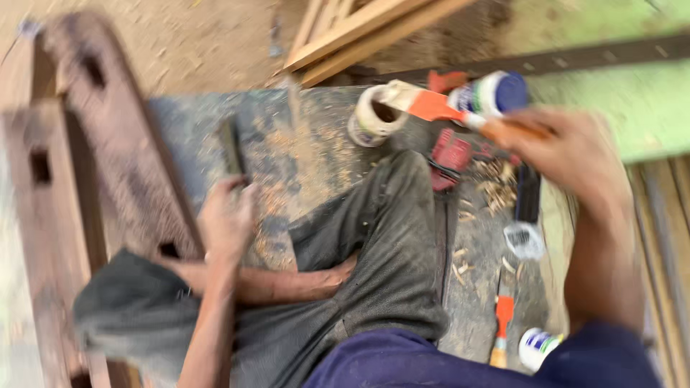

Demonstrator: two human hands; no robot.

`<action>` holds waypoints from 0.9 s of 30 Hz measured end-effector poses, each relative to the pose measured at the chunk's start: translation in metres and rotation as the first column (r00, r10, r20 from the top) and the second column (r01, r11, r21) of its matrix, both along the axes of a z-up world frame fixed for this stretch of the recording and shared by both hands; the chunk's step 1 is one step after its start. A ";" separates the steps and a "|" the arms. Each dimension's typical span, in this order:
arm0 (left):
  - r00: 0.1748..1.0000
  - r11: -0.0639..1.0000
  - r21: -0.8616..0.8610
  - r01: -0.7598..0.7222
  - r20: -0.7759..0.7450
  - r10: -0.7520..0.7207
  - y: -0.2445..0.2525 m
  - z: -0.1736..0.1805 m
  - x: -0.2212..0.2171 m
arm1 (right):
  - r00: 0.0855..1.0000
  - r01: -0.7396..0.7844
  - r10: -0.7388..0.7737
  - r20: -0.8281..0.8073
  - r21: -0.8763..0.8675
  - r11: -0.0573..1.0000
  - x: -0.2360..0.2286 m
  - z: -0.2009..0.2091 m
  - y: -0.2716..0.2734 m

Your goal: The person sits on the floor and applies a liquid finish to a small wooden piece using a paintbrush. They repeatedly dip the brush into a container and spread the finish over the wood surface.

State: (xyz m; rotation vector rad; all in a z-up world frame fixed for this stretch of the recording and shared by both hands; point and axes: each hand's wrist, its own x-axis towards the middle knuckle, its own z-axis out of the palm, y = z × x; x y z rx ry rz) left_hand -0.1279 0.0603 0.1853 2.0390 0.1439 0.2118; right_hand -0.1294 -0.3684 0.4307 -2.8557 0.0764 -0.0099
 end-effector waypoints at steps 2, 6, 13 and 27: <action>0.953 0.994 0.076 0.072 0.290 -0.092 -0.022 0.002 0.000 | 0.998 0.045 -0.050 0.049 0.103 0.994 -0.016 -0.013 0.014; 0.811 0.956 0.184 0.230 0.506 -0.292 -0.065 -0.017 0.034 | 0.986 -0.153 0.109 0.124 0.439 0.885 -0.003 -0.097 0.055; 0.898 0.930 0.259 0.260 0.290 -0.332 -0.055 -0.086 0.074 | 0.964 -0.172 0.247 -0.103 0.469 0.866 0.038 -0.211 0.129; 0.895 0.863 0.472 0.178 0.288 -0.341 -0.054 -0.159 0.109 | 0.833 -0.324 0.433 -0.343 0.332 0.886 0.117 -0.221 0.109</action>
